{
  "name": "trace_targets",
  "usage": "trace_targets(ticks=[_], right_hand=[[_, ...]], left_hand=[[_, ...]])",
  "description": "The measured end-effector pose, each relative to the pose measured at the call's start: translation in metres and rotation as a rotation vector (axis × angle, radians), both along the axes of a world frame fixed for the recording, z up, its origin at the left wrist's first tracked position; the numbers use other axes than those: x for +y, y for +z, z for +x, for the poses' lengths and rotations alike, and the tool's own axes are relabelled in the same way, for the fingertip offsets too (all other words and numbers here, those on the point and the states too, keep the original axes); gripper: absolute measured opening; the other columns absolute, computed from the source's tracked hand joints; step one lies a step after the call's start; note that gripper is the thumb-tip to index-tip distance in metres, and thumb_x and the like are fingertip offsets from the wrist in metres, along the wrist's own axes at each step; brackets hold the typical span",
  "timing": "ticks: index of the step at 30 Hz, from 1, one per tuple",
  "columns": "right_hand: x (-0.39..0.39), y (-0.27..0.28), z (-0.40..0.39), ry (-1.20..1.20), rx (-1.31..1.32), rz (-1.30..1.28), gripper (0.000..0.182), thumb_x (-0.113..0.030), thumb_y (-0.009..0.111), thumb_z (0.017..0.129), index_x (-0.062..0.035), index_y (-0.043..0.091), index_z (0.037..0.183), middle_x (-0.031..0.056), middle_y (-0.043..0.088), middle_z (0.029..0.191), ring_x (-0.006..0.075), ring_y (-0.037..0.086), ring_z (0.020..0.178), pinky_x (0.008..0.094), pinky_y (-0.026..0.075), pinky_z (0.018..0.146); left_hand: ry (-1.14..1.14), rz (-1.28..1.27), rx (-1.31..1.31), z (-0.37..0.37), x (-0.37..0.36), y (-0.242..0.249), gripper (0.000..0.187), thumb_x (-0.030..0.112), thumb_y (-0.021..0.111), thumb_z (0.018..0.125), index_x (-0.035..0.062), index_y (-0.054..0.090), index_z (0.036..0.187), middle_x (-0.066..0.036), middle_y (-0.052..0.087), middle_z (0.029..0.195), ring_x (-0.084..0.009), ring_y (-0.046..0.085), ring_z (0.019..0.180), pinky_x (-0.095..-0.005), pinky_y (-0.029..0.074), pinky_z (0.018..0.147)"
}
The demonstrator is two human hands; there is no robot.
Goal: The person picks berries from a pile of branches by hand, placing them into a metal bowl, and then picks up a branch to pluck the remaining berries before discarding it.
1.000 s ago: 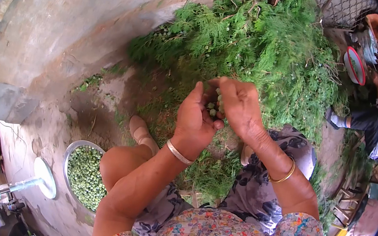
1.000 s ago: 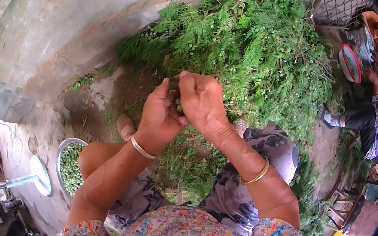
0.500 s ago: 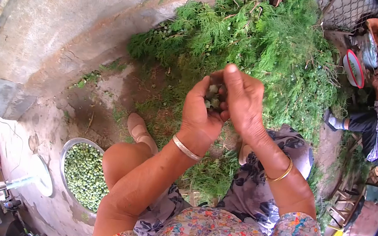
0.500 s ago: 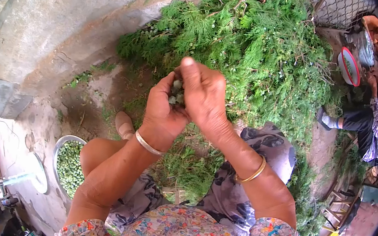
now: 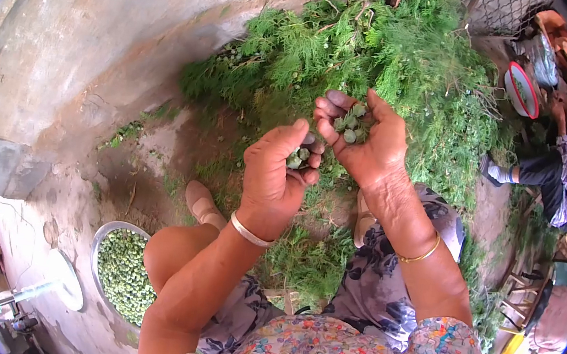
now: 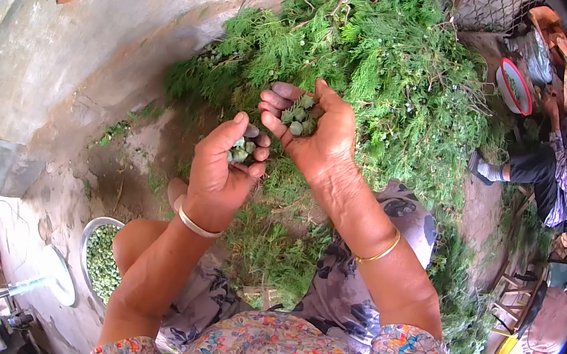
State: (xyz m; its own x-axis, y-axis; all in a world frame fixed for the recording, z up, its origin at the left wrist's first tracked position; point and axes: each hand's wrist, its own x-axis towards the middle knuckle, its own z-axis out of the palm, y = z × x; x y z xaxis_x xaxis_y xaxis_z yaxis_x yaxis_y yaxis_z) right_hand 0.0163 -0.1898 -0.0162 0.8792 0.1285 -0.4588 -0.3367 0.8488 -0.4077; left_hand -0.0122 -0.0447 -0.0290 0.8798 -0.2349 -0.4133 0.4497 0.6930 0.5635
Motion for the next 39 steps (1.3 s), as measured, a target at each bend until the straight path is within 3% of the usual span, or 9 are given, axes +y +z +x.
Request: trace_targets(ticks=[4, 7, 16, 20, 23, 26, 29, 33, 39], right_hand=[[0.008, -0.001, -0.004, -0.008, 0.019, 0.008, 0.049, -0.034, 0.032, 0.096, 0.0103, 0.052, 0.105, 0.0232, 0.060, 0.099, 0.0329, 0.059, 0.093, 0.0436, 0.051, 0.082], [0.013, -0.005, -0.005, -0.004, 0.039, 0.020, 0.046, -0.031, 0.033, 0.096, 0.0099, 0.053, 0.104, 0.0233, 0.060, 0.099, 0.0333, 0.059, 0.094, 0.0446, 0.050, 0.084], [0.014, -0.015, -0.007, 0.078, -0.041, -0.084, 0.039, -0.025, 0.035, 0.096, 0.0081, 0.055, 0.097, 0.0218, 0.061, 0.095, 0.0310, 0.059, 0.091, 0.0440, 0.047, 0.086], [0.014, -0.018, -0.009, 0.076, -0.013, -0.049, 0.035, -0.023, 0.037, 0.096, 0.0077, 0.054, 0.097, 0.0213, 0.060, 0.094, 0.0306, 0.059, 0.090, 0.0437, 0.048, 0.085], [0.016, -0.012, -0.009, 0.049, 0.021, -0.062, 0.034, -0.023, 0.037, 0.096, 0.0068, 0.053, 0.098, 0.0198, 0.060, 0.095, 0.0303, 0.059, 0.090, 0.0433, 0.049, 0.083], [0.012, -0.016, -0.008, -0.016, 0.058, -0.057, 0.029, -0.022, 0.042, 0.095, 0.0055, 0.052, 0.100, 0.0182, 0.059, 0.096, 0.0286, 0.059, 0.090, 0.0420, 0.051, 0.080], [0.012, 0.002, -0.016, 0.003, 0.064, -0.214, 0.028, -0.018, 0.054, 0.091, 0.0066, 0.054, 0.105, 0.0153, 0.061, 0.094, 0.0247, 0.060, 0.086, 0.0343, 0.051, 0.079], [0.009, -0.005, -0.016, 0.294, -0.068, -0.459, 0.019, -0.008, 0.065, 0.083, 0.0034, 0.056, 0.096, 0.0089, 0.060, 0.084, 0.0171, 0.058, 0.075, 0.0260, 0.044, 0.060], [0.007, -0.006, -0.017, 0.388, -0.159, -0.333, 0.017, -0.012, 0.062, 0.087, 0.0031, 0.057, 0.092, 0.0088, 0.058, 0.082, 0.0144, 0.053, 0.070, 0.0239, 0.040, 0.057]], left_hand=[[-0.002, 0.247, -0.170, -0.005, -0.004, 0.008, 0.012, 0.011, 0.064, 0.083, -0.0002, 0.062, 0.084, -0.008, 0.061, 0.075, -0.0119, 0.053, 0.061, -0.0213, 0.038, 0.045], [0.094, 0.749, -0.573, -0.005, -0.006, 0.002, 0.015, -0.001, 0.065, 0.078, -0.0043, 0.066, 0.092, -0.005, 0.064, 0.080, -0.0062, 0.053, 0.066, -0.0192, 0.040, 0.049], [0.094, 1.357, -0.921, -0.007, -0.012, -0.011, 0.021, -0.006, 0.063, 0.075, -0.0022, 0.065, 0.096, -0.010, 0.066, 0.081, -0.0138, 0.061, 0.069, -0.0261, 0.047, 0.061], [0.075, 1.366, -0.937, -0.003, -0.009, -0.011, 0.020, -0.005, 0.064, 0.074, -0.0008, 0.066, 0.093, -0.014, 0.064, 0.077, -0.0158, 0.062, 0.066, -0.0255, 0.047, 0.060], [0.109, 1.342, -0.967, 0.000, -0.008, -0.013, 0.012, -0.004, 0.064, 0.075, -0.0022, 0.066, 0.087, -0.009, 0.064, 0.074, -0.0153, 0.061, 0.064, -0.0256, 0.047, 0.059], [0.094, 0.941, -0.809, 0.006, -0.001, -0.008, 0.010, -0.001, 0.065, 0.076, -0.0023, 0.064, 0.086, -0.006, 0.062, 0.072, -0.0132, 0.057, 0.058, -0.0240, 0.044, 0.051], [-0.070, 0.347, -0.189, 0.011, 0.010, 0.009, 0.010, 0.004, 0.062, 0.081, 0.0002, 0.058, 0.089, -0.006, 0.056, 0.070, -0.0084, 0.048, 0.053, -0.0186, 0.032, 0.041], [-0.082, 0.184, -0.003, 0.017, 0.019, 0.002, 0.009, 0.004, 0.061, 0.082, 0.0004, 0.056, 0.089, -0.005, 0.054, 0.070, -0.0091, 0.048, 0.054, -0.0183, 0.033, 0.041], [-0.166, -0.063, 0.118, 0.023, 0.028, -0.013, 0.009, 0.007, 0.059, 0.084, 0.0017, 0.053, 0.088, -0.008, 0.054, 0.075, -0.0098, 0.046, 0.055, -0.0189, 0.034, 0.041]])
